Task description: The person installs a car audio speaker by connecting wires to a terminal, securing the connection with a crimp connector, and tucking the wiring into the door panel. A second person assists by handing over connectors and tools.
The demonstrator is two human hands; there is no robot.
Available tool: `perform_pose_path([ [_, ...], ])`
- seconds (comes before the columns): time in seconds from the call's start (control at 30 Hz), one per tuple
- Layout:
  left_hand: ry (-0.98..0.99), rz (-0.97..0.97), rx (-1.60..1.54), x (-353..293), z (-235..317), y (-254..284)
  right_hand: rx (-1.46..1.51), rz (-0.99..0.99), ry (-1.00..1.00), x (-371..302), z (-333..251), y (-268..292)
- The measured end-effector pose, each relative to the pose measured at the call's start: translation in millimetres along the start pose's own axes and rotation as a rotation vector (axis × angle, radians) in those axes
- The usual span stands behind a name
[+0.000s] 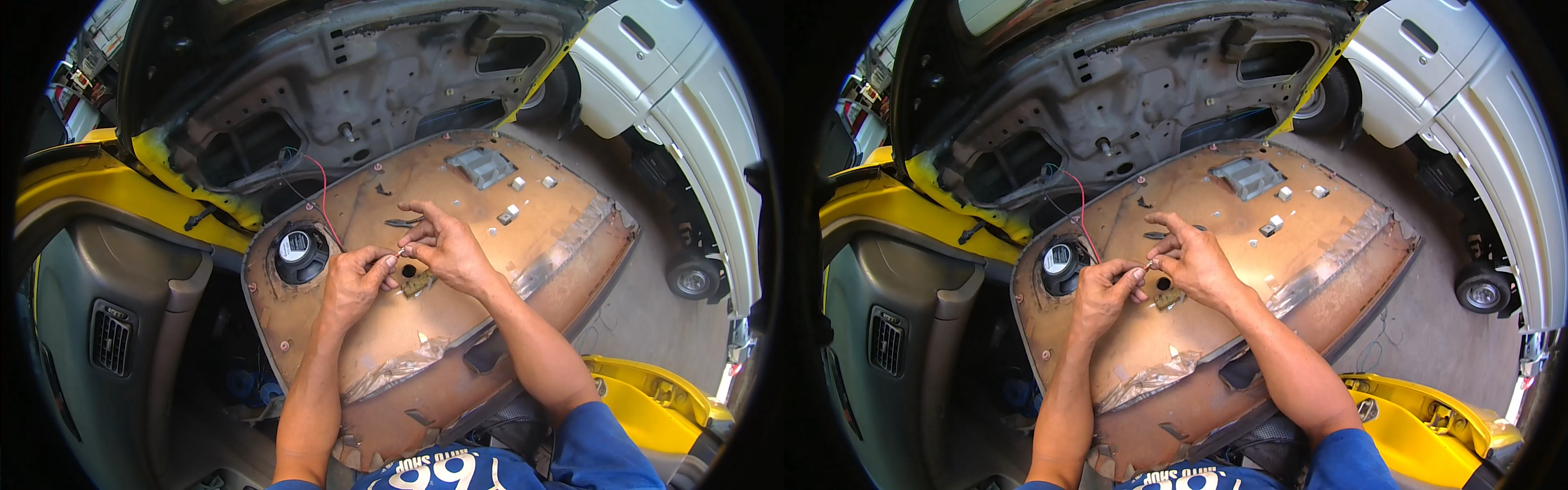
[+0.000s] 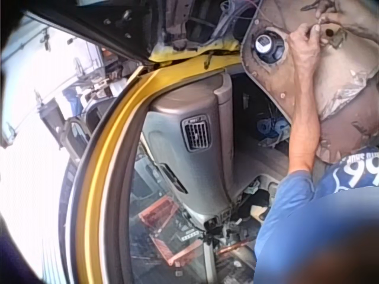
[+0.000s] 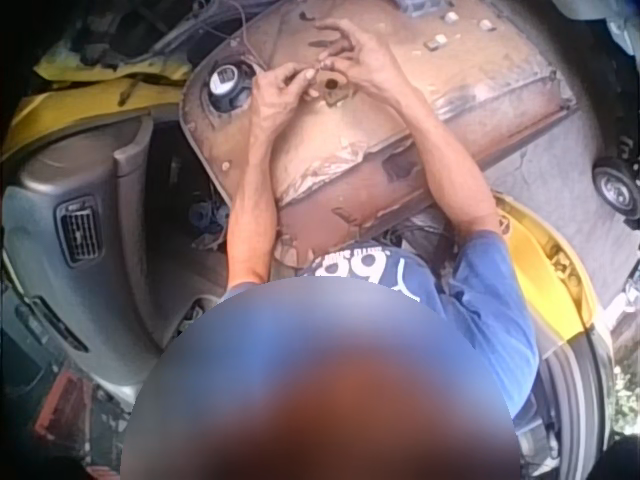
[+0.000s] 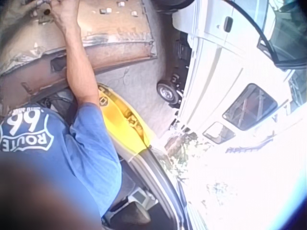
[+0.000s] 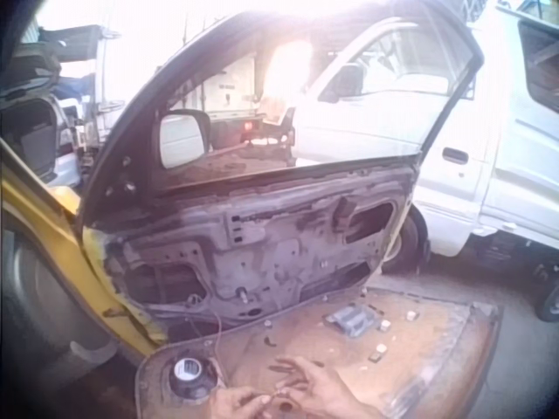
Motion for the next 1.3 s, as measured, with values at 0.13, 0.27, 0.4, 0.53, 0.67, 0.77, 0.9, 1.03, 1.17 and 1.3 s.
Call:
perform_pose_path([
  [0.13,0.004,0.036,0.011,0,1,0,-0.019,-0.004,0.018,0,2,1],
  [0.27,-0.002,0.037,-0.009,0,2,-1,-0.029,0.016,0.053,1,3,1],
  [0.4,0.002,0.028,0.007,0,1,-2,-0.064,0.021,0.035,1,2,0],
  [0.53,0.025,0.017,0.018,1,0,-3,-0.096,0.006,0.021,0,-1,-1],
  [0.67,0.023,-0.003,0.017,1,-1,-4,-0.124,-0.002,0.019,-1,-4,-2],
  [0.77,0.030,-0.004,0.018,1,-2,-4,-0.141,-0.004,0.029,-1,-7,-3],
  [0.9,0.040,-0.015,0.018,1,-3,-6,-0.178,-0.016,0.020,-2,-9,-4],
  [1.03,0.059,-0.026,0.011,2,-5,-6,-0.168,-0.034,0.010,-2,-9,-5],
  [1.17,0.069,-0.042,0.001,2,-7,-6,-0.145,-0.013,0.019,-1,-7,-4],
  [1.3,0.073,-0.043,0.003,2,-8,-5,-0.136,-0.009,0.032,-1,-5,-3],
])
Point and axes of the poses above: each hand's wrist, its own x-axis towards the middle knuckle, its own y-axis out of the back of the hand, z = x × y, the point moved 5 cm from there along x, towards the middle knuckle, and after that the axes turned 15 degrees about x, right-handed, at the moved point
